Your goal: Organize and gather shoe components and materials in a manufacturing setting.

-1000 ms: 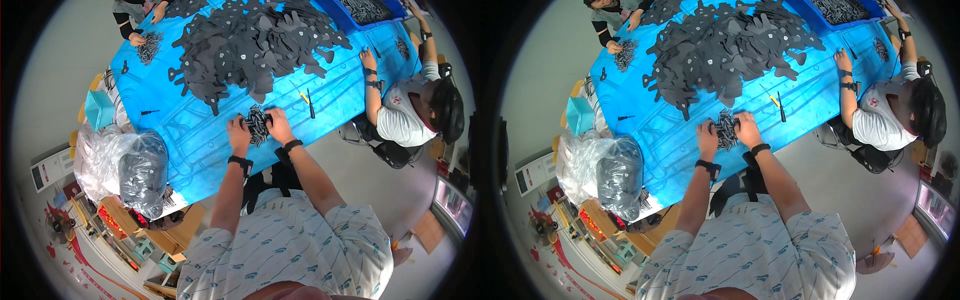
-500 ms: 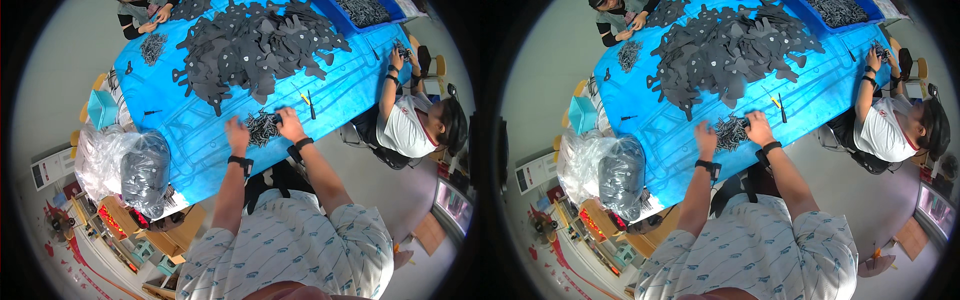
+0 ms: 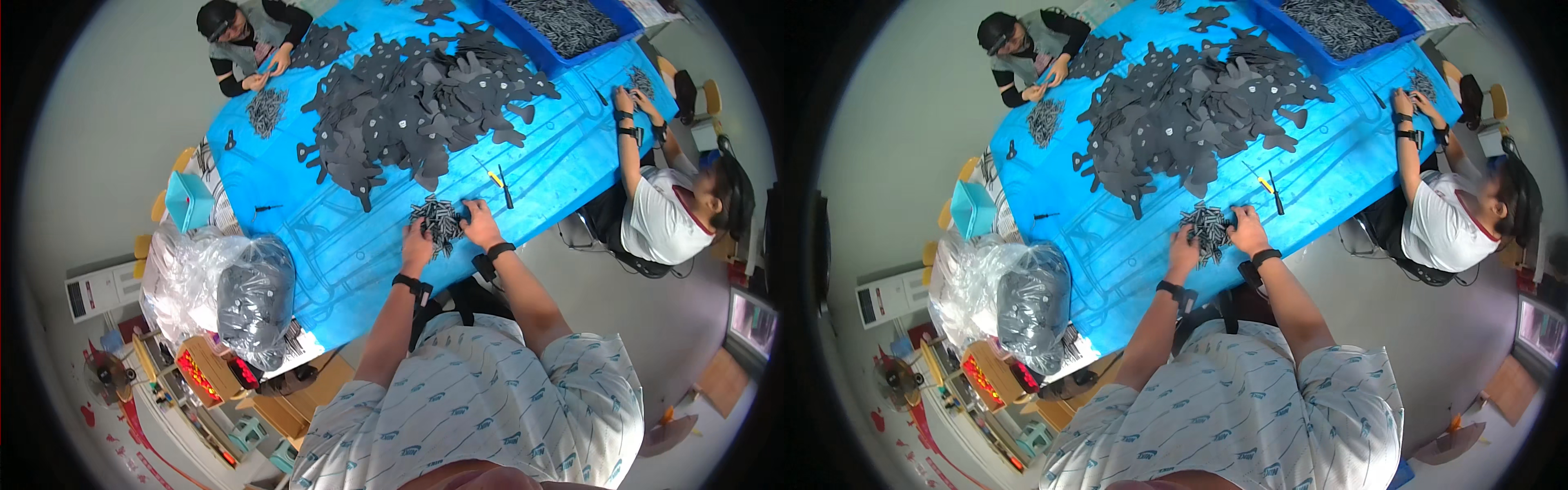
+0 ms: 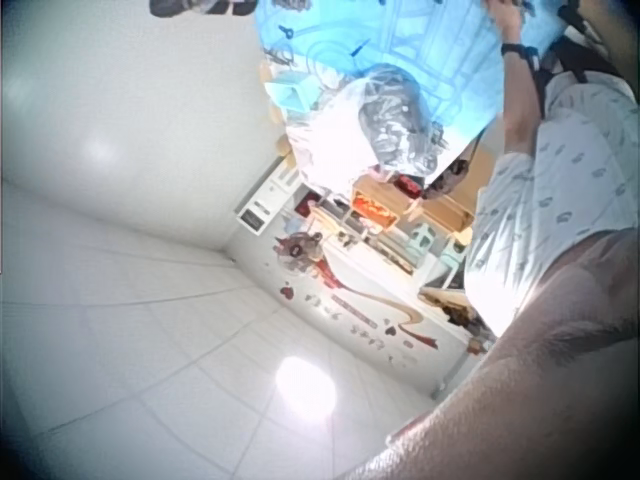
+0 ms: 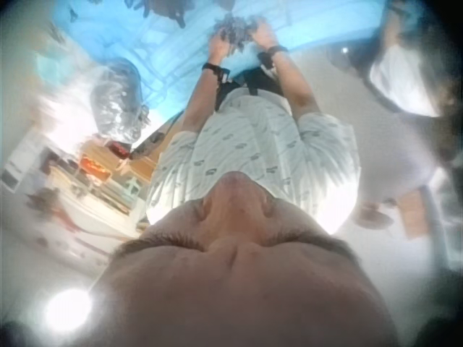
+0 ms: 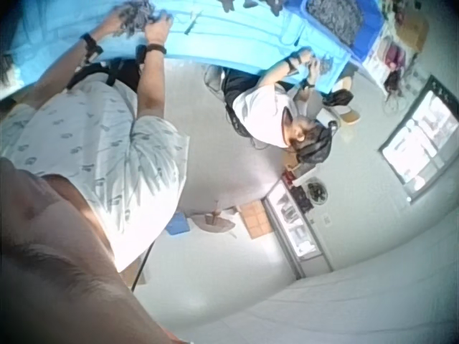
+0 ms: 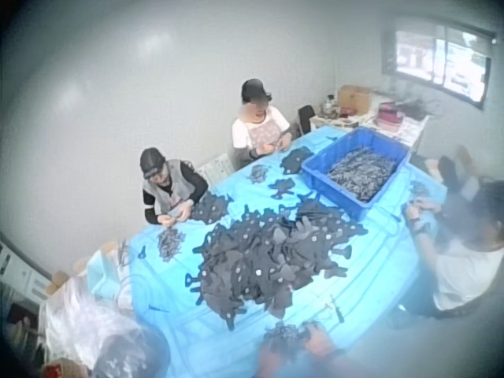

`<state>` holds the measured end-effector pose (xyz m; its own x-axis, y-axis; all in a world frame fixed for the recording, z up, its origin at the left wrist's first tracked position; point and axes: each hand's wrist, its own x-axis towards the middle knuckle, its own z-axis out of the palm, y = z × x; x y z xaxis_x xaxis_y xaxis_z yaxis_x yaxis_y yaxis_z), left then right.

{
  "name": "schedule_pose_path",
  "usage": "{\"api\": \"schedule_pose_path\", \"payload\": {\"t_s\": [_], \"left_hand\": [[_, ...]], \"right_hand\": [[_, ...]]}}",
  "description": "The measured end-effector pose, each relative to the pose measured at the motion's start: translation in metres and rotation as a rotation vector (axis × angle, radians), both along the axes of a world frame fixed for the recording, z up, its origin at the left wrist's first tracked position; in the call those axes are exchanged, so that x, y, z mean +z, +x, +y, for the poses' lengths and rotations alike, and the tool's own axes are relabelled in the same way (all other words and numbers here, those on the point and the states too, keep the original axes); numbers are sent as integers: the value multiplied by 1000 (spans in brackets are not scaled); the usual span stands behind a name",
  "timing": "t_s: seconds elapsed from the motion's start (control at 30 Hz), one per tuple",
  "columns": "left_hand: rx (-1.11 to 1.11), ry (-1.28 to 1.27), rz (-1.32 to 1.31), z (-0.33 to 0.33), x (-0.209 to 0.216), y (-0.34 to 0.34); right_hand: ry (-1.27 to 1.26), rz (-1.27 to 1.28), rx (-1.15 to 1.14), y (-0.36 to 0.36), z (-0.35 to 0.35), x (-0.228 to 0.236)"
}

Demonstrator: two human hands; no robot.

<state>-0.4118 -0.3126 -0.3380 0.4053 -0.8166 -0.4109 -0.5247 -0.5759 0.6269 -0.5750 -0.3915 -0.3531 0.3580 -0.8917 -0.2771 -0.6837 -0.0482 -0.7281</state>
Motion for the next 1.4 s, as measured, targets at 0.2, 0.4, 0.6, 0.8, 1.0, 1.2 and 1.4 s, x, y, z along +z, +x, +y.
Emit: {"api": "schedule_pose_path", "payload": {"t_s": [0.2, 0.4, 0.6, 0.8, 1.0, 1.2, 1.4], "left_hand": [[-81, -147, -245, 58, -25, 77], [-757, -47, -804, 135, -112, 186], [-387, 354, 141, 126, -54, 160], [-714, 118, 113, 122, -100, 214], [-581, 444, 192, 106, -62, 161], [-484, 426, 208, 93, -73, 169], [-939, 304, -221, 85, -114, 170]], "right_hand": [[-203, 30, -173, -43, 18, 15], [-226, 240, -324, -97, 89, -16], [203, 424, -824, -111, 225, -7], [604, 450, -616, -54, 357, -16], [827, 304, -945, -59, 498, -20], [509, 310, -1243, -54, 509, -35], [444, 739, -207, -31, 601, -104]]}}
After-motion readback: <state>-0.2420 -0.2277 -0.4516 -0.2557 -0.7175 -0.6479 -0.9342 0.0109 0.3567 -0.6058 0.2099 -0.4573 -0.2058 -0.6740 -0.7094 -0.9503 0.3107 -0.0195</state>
